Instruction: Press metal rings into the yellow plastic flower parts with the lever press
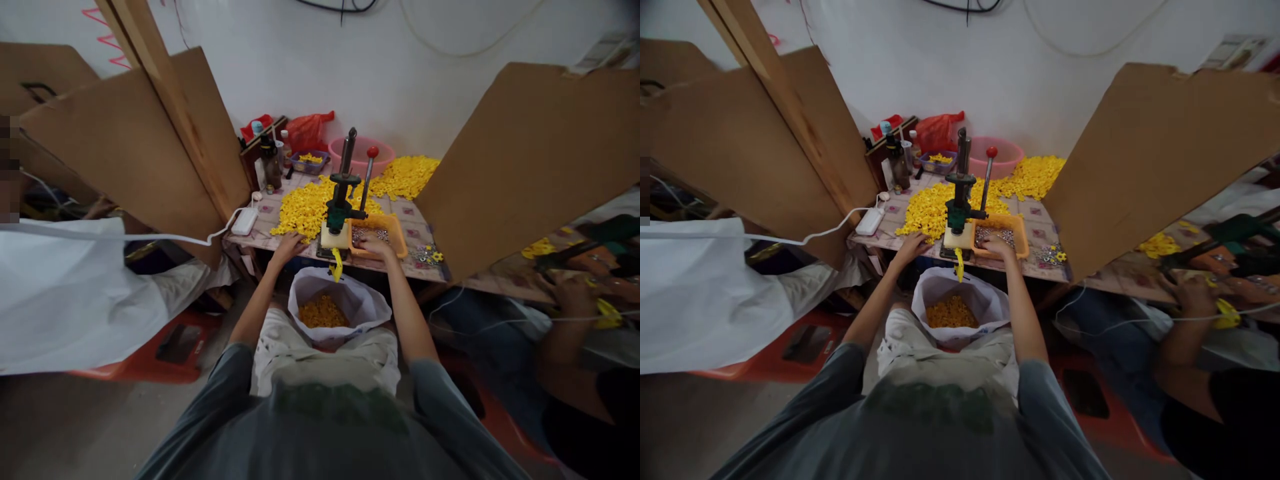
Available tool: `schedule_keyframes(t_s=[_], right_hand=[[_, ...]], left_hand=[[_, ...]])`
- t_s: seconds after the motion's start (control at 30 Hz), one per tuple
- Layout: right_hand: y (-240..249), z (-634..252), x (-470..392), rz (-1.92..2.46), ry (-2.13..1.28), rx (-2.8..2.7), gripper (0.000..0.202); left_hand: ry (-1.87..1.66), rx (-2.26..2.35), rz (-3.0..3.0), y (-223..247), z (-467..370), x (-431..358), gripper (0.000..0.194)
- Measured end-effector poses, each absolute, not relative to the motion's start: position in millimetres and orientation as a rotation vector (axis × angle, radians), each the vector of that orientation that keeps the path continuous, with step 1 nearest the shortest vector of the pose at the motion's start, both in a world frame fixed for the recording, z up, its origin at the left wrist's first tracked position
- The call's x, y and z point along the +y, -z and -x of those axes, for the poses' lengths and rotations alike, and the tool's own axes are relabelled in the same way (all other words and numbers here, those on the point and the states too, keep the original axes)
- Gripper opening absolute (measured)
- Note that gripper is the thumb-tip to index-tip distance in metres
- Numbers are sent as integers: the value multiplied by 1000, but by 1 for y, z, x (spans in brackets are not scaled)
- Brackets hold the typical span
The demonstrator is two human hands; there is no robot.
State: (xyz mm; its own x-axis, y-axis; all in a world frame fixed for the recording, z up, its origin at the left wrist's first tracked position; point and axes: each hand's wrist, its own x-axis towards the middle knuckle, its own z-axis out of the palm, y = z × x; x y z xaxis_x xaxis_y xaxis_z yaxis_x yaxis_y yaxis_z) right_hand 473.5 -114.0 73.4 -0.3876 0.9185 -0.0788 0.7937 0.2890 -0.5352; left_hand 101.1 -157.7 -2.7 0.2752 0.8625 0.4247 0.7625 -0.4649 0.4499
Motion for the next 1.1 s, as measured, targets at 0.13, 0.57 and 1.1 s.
schedule_keyframes(t_s=[0.13,0.57,1.1], right_hand=[[-72,-476,-115,1592,-738,-2276,20],[-86,-468,-152,1869,-301,-2064,33],[-88,-467,-158,1806,-278,-2075,31]], left_hand=[[-1048,1580,-2305,4,-120,-162,20],[-1192,1608,-2045,3,-167,-158,19],[-1338,1288,-1784,-11,-156,-145,32]])
